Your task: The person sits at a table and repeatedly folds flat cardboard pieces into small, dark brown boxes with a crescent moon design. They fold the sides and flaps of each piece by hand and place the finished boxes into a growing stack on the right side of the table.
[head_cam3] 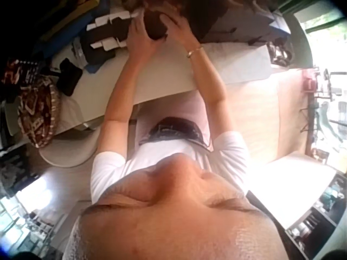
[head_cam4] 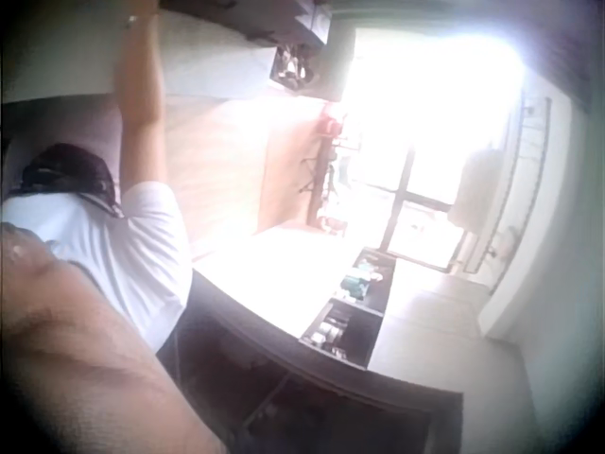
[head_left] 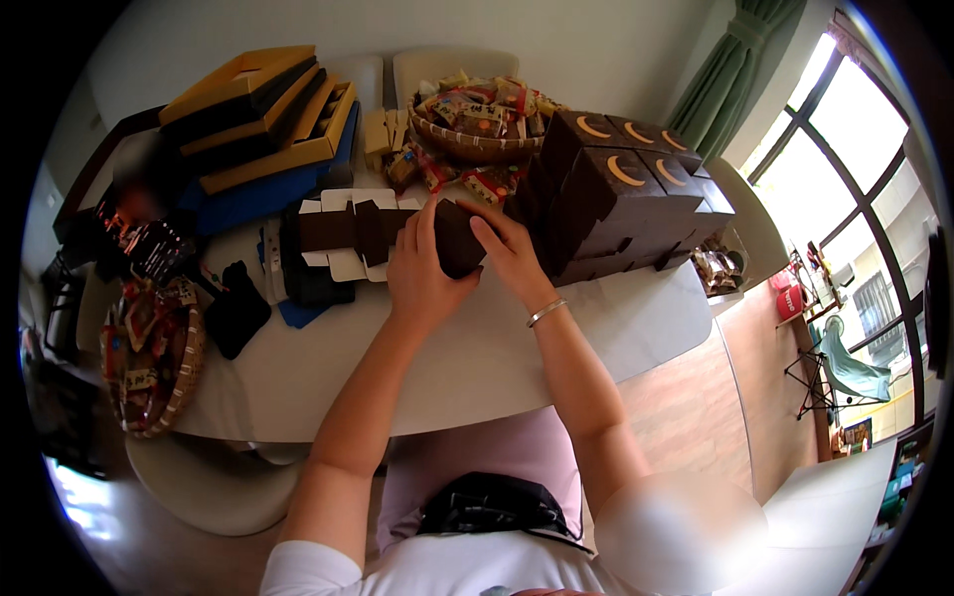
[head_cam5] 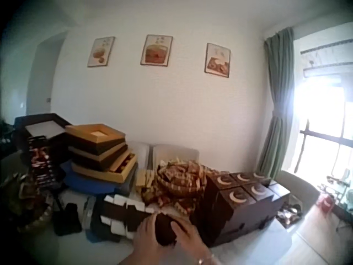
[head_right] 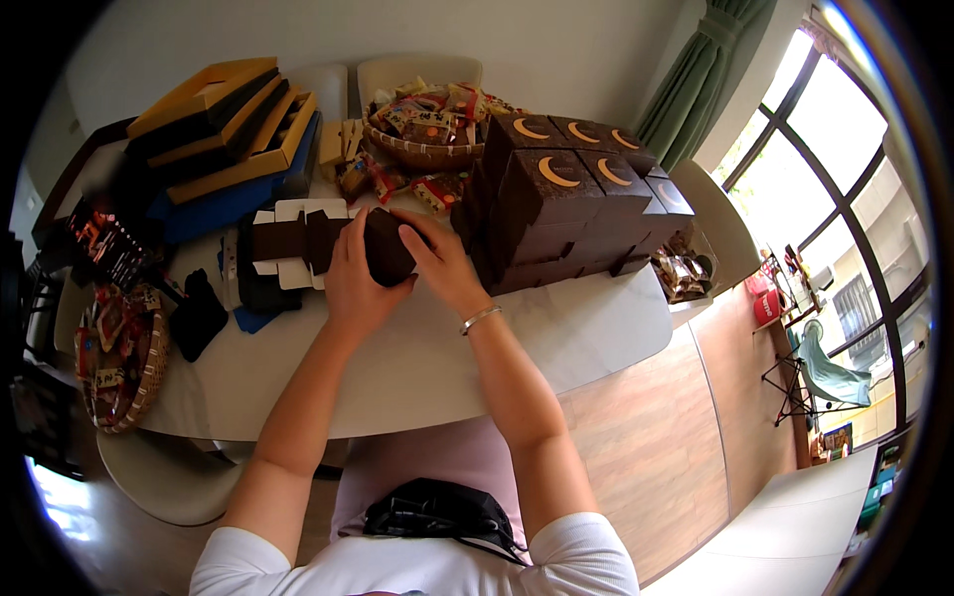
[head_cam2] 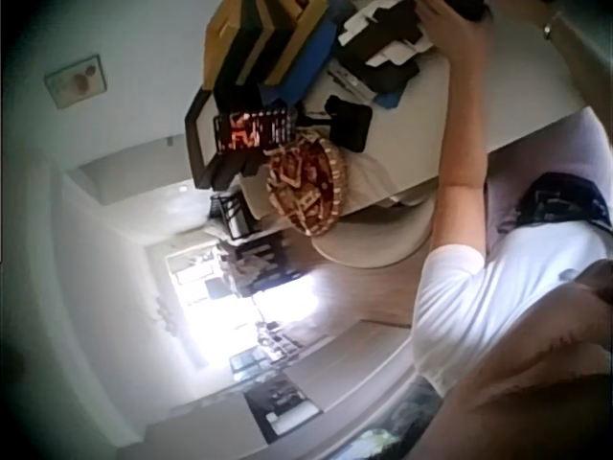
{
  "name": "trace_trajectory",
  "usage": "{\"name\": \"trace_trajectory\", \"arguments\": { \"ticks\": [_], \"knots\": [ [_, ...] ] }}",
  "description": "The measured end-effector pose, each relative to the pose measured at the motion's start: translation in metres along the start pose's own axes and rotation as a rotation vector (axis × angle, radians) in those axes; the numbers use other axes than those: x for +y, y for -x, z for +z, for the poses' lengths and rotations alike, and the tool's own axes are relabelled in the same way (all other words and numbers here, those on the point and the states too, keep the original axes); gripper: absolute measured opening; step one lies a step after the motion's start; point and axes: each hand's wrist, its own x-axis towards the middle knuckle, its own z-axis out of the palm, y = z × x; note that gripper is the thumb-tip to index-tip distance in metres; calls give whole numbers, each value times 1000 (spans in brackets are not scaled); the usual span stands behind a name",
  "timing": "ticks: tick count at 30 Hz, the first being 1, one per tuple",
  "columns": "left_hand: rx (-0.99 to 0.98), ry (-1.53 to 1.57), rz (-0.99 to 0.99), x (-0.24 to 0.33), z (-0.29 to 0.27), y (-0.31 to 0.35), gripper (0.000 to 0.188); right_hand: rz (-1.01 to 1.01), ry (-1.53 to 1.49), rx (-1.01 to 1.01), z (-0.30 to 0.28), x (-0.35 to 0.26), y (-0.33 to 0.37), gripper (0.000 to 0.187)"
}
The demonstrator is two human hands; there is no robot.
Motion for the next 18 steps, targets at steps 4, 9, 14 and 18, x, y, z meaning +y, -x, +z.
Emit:
{"name": "trace_trajectory", "arguments": {
  "ticks": [4,9,14,18],
  "knots": [
    [50,-36,83,0,4,1,108,37,-98,41,1,0,-3,33],
    [24,-33,69,-1,6,1,105,69,-56,58,0,3,-3,34],
    [39,-85,116,-5,8,1,105,97,-54,116,2,1,-3,33],
    [40,-88,136,-7,9,1,105,46,7,151,3,4,-3,28]
  ]
}}
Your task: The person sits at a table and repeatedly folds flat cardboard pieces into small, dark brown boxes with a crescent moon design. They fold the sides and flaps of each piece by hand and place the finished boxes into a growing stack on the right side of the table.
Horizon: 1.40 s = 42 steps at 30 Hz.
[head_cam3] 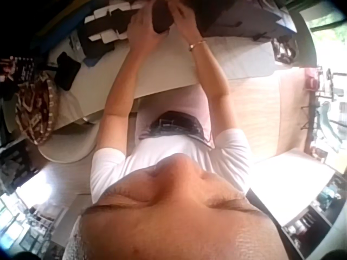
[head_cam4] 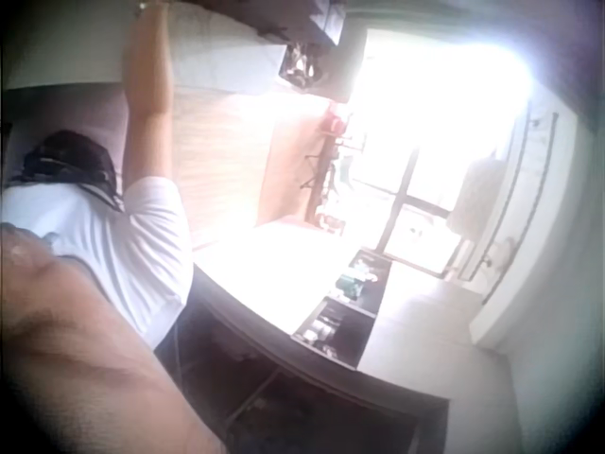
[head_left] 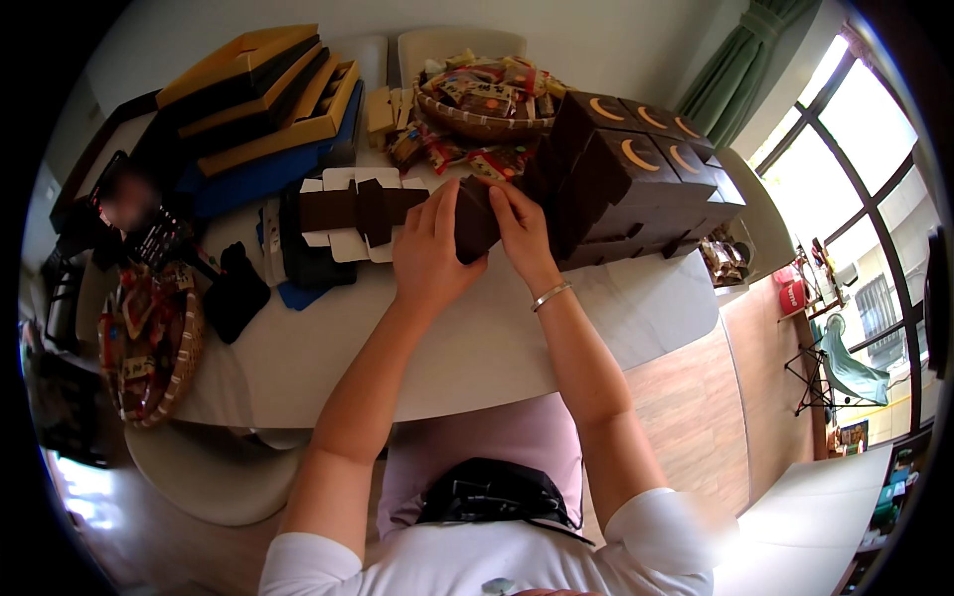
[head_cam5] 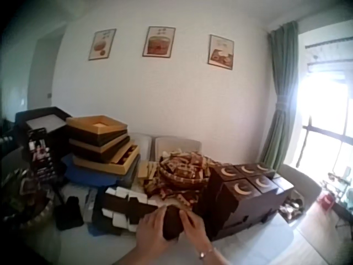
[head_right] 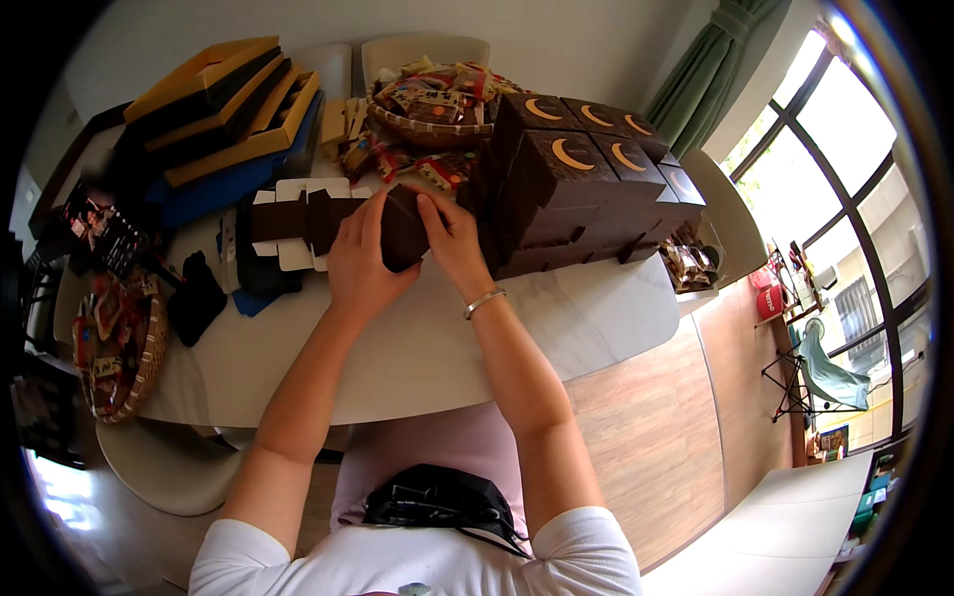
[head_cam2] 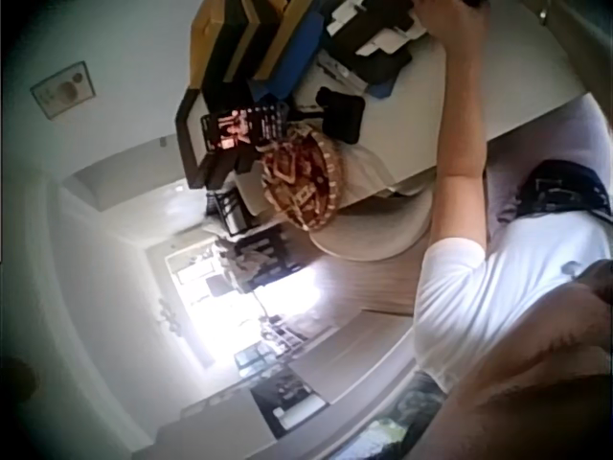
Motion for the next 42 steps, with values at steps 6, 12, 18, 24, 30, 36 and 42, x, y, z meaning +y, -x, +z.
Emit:
{"name": "trace_trajectory", "arguments": {
  "ticks": [6,12,18,24,30,36,42],
  "knots": [
    [39,-73,72,0,0,0,105,-45,9,40,1,8,-1,26],
    [32,-82,66,0,2,1,103,-59,53,24,3,-1,2,25],
    [13,-67,65,0,1,1,103,-59,16,17,1,3,-1,26],
    [-41,-72,59,1,-1,2,105,29,-179,-16,-1,-2,0,27],
    [-60,-28,16,1,-3,1,107,90,-238,-155,-8,2,-1,48],
    [-86,-19,25,-3,-4,1,104,119,-159,-237,-9,-6,-1,68],
    [-113,2,23,-7,-3,2,103,149,-73,-266,-11,-14,1,65]
  ]
}}
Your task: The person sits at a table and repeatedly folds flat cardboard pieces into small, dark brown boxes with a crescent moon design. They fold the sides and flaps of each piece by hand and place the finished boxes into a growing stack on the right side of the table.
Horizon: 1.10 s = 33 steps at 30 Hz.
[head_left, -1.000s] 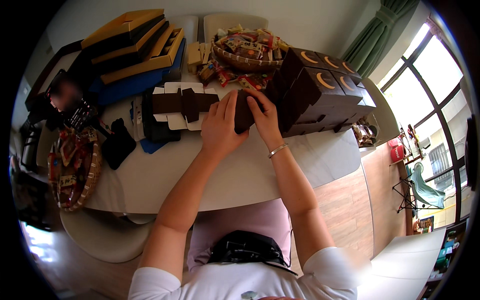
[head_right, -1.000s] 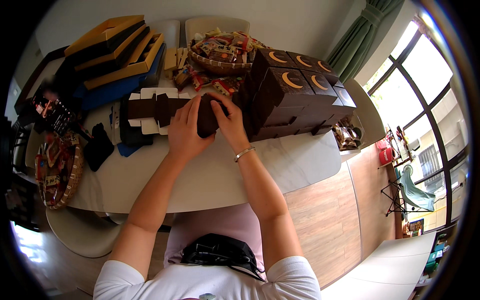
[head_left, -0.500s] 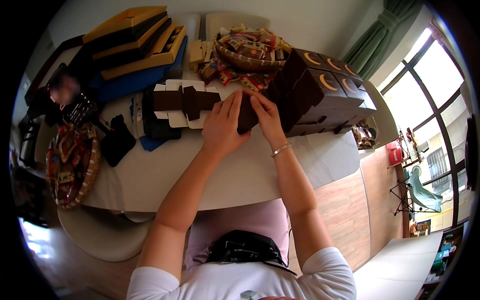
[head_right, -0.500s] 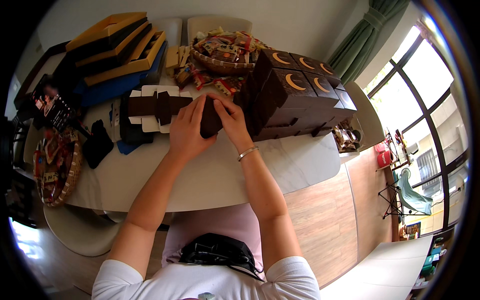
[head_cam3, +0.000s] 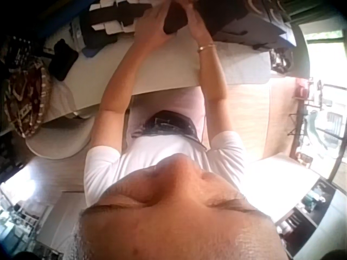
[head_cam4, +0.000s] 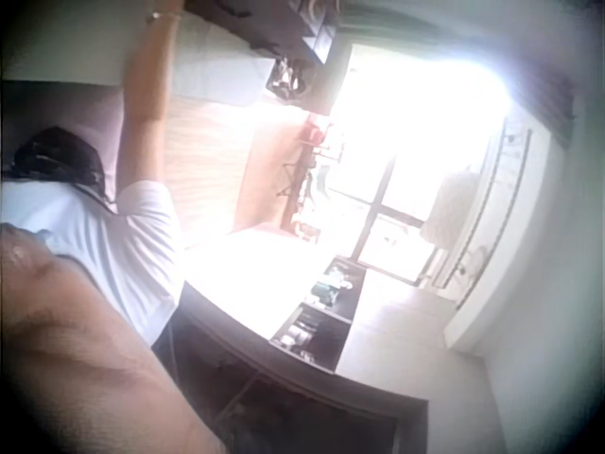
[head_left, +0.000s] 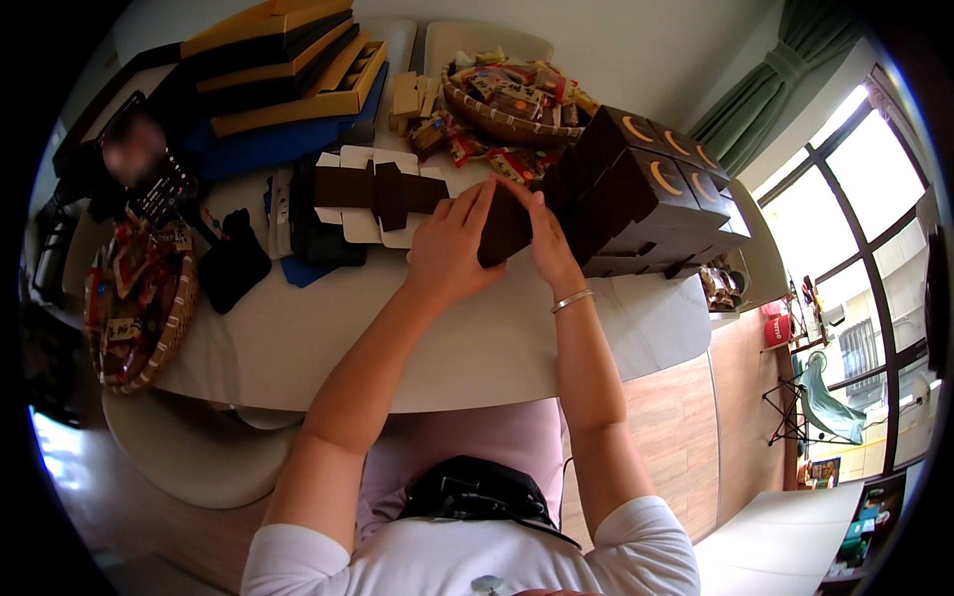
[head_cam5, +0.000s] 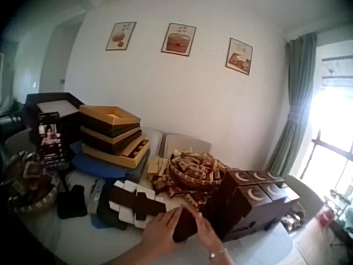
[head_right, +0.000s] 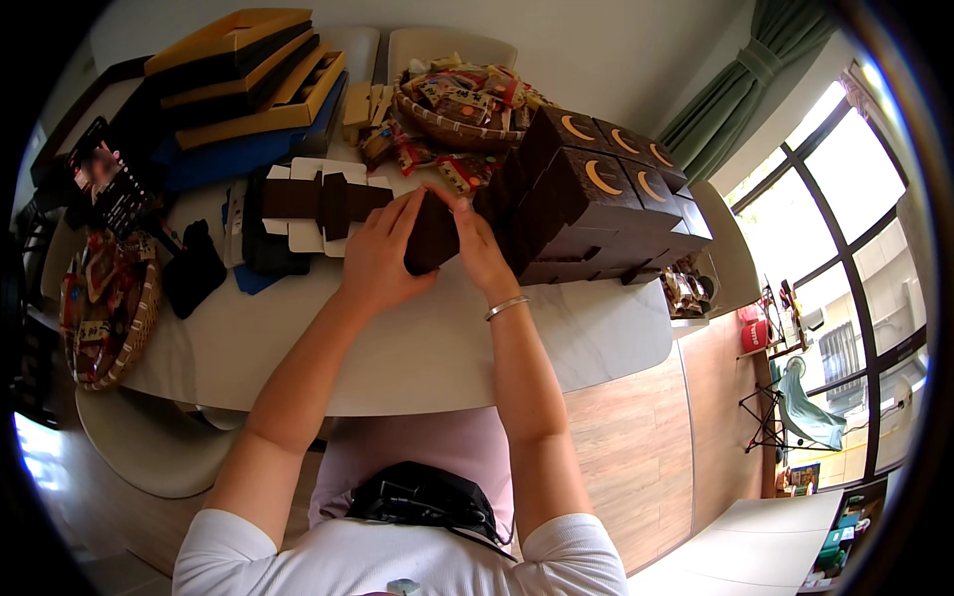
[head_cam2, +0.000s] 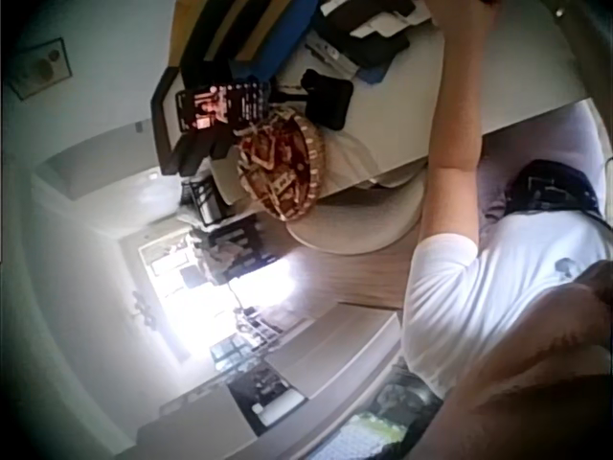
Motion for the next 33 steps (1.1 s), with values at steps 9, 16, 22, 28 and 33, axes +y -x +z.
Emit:
{"name": "trace_trajectory", "arguments": {
  "ticks": [9,16,22,28,33],
  "knots": [
    [-115,23,-70,1,-4,0,97,-38,248,5,-4,19,-5,61],
    [-11,47,-102,4,-7,-3,90,75,-287,-12,-7,7,-3,50],
    [44,97,-119,6,-11,-4,88,82,-240,2,-4,5,-3,45],
    [45,91,-63,5,-12,-4,89,37,-190,3,-7,7,-2,43],
    [27,87,-19,4,-11,-3,96,13,-141,17,-10,13,-3,42]
  ]
}}
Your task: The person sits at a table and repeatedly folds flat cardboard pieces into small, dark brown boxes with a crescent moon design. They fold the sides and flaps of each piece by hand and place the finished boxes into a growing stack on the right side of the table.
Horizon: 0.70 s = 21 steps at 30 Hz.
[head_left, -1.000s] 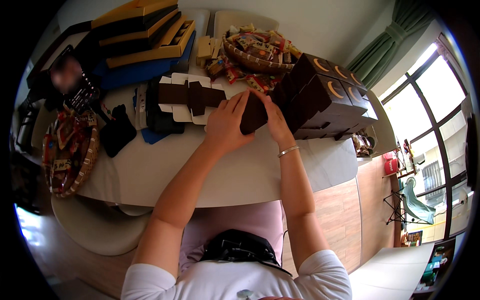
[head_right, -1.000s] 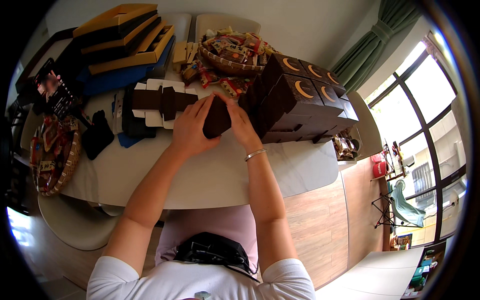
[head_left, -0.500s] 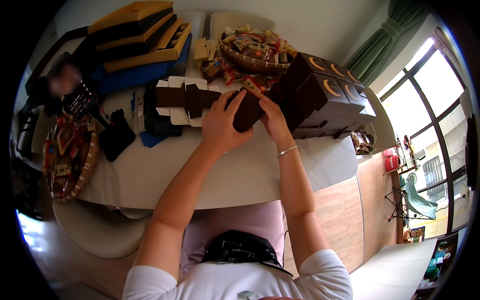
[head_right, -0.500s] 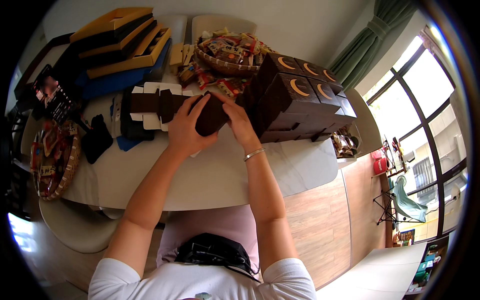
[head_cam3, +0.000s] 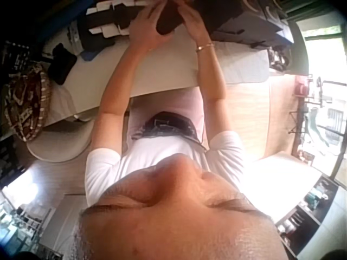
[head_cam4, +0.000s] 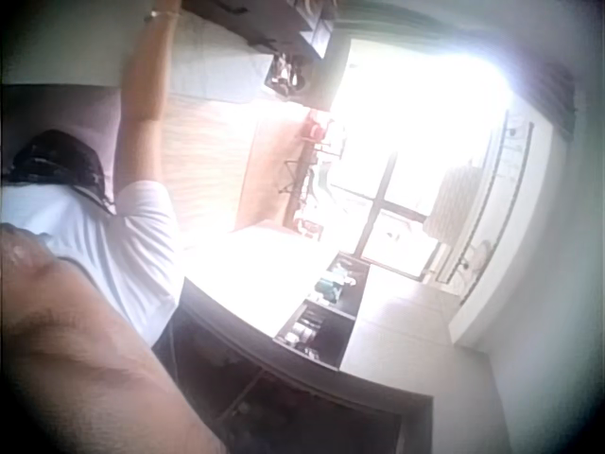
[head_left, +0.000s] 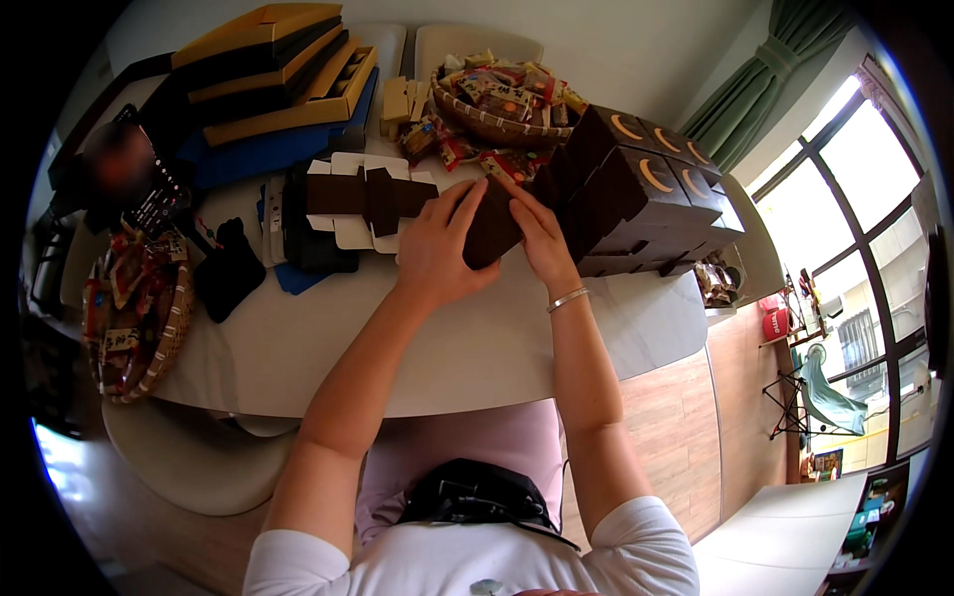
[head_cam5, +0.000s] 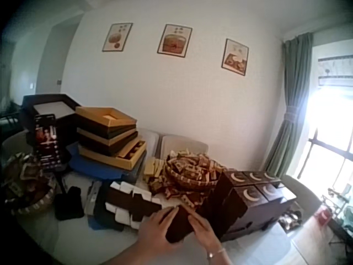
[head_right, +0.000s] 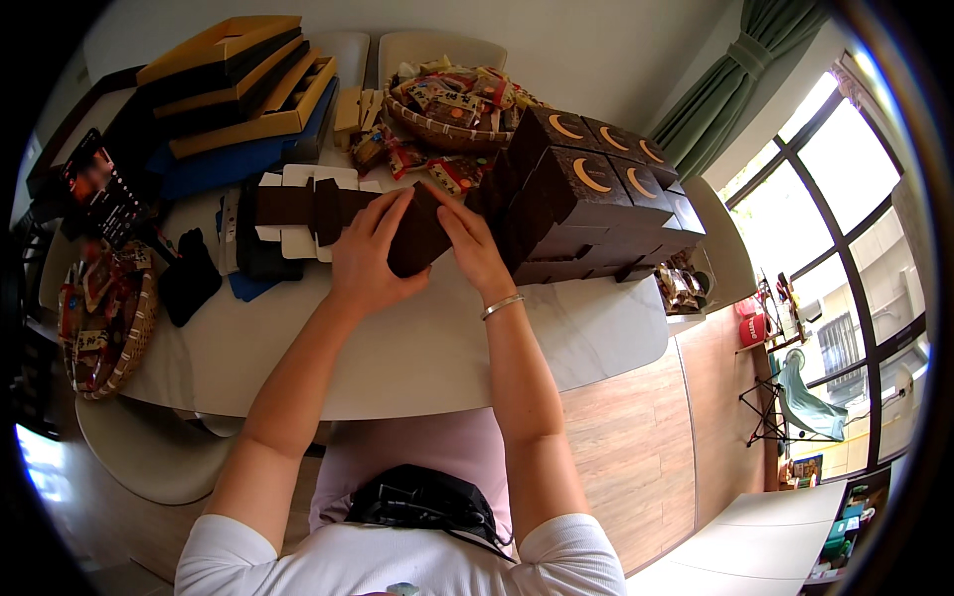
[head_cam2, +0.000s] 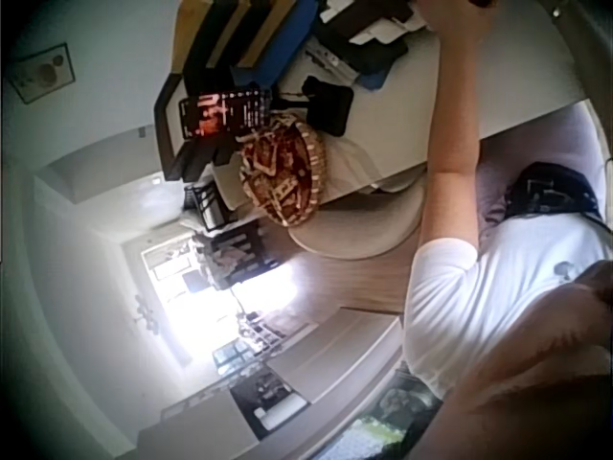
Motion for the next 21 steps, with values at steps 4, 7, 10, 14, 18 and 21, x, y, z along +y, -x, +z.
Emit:
{"name": "trace_trajectory", "arguments": {
  "ticks": [4,7,10,14,18,21],
  "knots": [
    [14,-1,4,-2,3,1,101,-54,47,-11,1,-1,-1,41],
    [-11,-31,-4,-3,5,1,101,-75,144,-3,2,5,-2,41],
    [21,-40,1,-3,8,2,102,-114,194,-1,4,6,-2,42],
    [77,-47,21,-3,8,1,100,-287,446,-30,8,4,-2,46],
    [20,5,-27,-4,9,3,99,-387,589,-5,14,4,-2,49],
    [33,26,-11,-6,10,4,99,-461,651,8,15,5,-3,49]
  ]
}}
